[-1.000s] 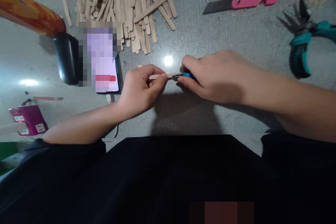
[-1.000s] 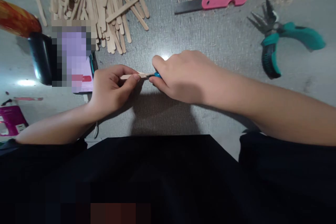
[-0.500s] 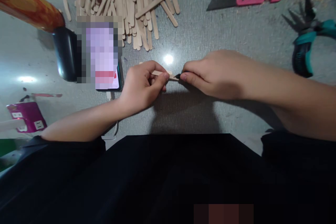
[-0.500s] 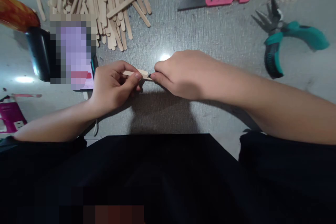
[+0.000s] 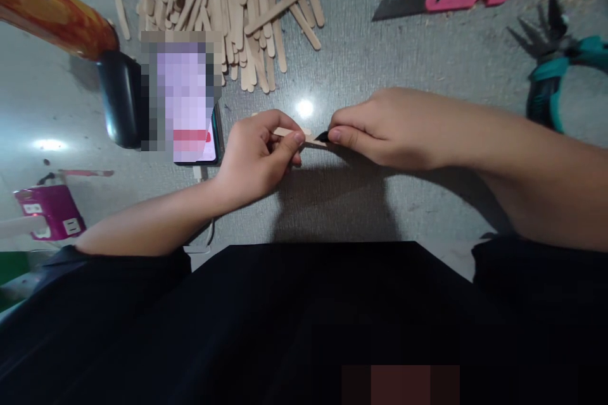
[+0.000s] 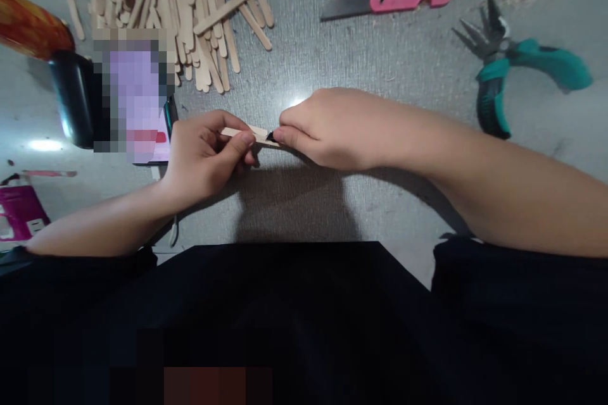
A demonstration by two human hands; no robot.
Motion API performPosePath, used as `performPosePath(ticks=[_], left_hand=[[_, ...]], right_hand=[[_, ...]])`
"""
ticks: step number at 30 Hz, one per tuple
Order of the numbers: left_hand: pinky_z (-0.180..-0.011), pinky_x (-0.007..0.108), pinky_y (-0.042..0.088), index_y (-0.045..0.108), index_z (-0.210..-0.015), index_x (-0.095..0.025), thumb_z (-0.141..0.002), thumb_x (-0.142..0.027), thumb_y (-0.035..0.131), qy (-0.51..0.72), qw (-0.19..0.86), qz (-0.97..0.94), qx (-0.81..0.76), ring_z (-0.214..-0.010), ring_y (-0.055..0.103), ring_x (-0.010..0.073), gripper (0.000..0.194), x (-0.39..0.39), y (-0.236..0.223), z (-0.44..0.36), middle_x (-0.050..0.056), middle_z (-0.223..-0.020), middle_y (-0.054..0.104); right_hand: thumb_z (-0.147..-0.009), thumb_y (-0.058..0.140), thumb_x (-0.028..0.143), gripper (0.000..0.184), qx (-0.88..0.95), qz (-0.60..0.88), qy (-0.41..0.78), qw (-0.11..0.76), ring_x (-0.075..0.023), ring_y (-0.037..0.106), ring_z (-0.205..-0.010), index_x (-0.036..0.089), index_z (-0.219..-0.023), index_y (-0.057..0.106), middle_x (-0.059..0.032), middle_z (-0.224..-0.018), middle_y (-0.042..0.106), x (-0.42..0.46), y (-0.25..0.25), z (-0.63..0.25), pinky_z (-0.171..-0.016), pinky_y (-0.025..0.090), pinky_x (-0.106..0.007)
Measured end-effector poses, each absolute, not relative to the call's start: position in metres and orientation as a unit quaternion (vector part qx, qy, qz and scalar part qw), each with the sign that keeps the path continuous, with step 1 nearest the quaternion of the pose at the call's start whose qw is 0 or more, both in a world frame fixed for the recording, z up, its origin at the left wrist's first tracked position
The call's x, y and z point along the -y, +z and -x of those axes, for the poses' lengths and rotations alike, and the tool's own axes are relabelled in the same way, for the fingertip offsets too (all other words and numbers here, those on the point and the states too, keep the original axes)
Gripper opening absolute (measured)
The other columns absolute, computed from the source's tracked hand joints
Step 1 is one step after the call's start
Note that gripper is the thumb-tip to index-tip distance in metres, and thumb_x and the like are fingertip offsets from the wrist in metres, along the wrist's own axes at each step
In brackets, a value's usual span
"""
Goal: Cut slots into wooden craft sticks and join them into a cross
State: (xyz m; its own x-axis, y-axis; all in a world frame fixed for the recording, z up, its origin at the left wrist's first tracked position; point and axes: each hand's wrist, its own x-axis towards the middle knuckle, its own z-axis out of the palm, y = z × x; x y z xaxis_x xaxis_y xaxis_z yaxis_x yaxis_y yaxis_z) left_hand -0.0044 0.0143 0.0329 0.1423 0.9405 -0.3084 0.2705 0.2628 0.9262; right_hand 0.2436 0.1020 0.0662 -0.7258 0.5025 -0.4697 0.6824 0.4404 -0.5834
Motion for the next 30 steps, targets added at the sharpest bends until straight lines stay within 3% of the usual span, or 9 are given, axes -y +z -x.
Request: performPosePath(ticks=[7,14,21,30], left_hand=[[-0.043,0.021,0.046,0.072,-0.088,-0.021,-0.105,-0.035,0.083,0.322,0.547,-0.512,-0.579,-0.046,0.062,0.0091,0.024,-0.017,0.038,0.003,-0.001,-0.063,0.071],[-0.039,0.021,0.042,0.069,-0.080,-0.022,-0.102,-0.021,0.079,0.354,0.527,-0.505,-0.585,-0.043,0.060,0.0089,0.025,-0.017,0.038,0.000,-0.002,-0.060,0.071],[-0.040,0.021,0.042,0.069,-0.080,-0.023,-0.100,-0.027,0.084,0.353,0.516,-0.510,-0.591,-0.043,0.060,0.0094,0.025,-0.017,0.032,0.000,-0.003,-0.059,0.072],[-0.041,0.024,0.040,0.068,-0.080,-0.023,-0.100,-0.033,0.084,0.335,0.497,-0.522,-0.607,-0.045,0.060,0.0111,0.027,-0.016,0.033,-0.001,-0.002,-0.058,0.070]], right_hand=[[-0.116,0.050,0.054,0.046,-0.826,-0.359,-0.421,0.104,-0.0219,0.052,-0.063,0.025,-0.082,0.060,-0.0029,-0.068,0.061,-0.101,0.068,-0.243,-0.070,0.028,-0.040],[-0.117,0.048,0.052,0.045,-0.840,-0.380,-0.377,0.086,-0.0228,0.050,-0.064,0.025,-0.089,0.069,-0.0037,-0.067,0.060,-0.094,0.067,-0.242,-0.070,0.027,-0.040],[-0.117,0.045,0.055,0.047,-0.859,-0.377,-0.332,0.100,-0.0222,0.045,-0.061,0.025,-0.098,0.076,-0.0032,-0.066,0.058,-0.089,0.064,-0.242,-0.069,0.023,-0.039],[-0.119,0.030,0.054,0.059,-0.878,-0.382,-0.233,0.171,-0.0278,0.055,-0.065,0.021,-0.120,0.079,-0.0113,-0.077,0.071,-0.079,0.072,-0.234,-0.066,0.022,-0.040]])
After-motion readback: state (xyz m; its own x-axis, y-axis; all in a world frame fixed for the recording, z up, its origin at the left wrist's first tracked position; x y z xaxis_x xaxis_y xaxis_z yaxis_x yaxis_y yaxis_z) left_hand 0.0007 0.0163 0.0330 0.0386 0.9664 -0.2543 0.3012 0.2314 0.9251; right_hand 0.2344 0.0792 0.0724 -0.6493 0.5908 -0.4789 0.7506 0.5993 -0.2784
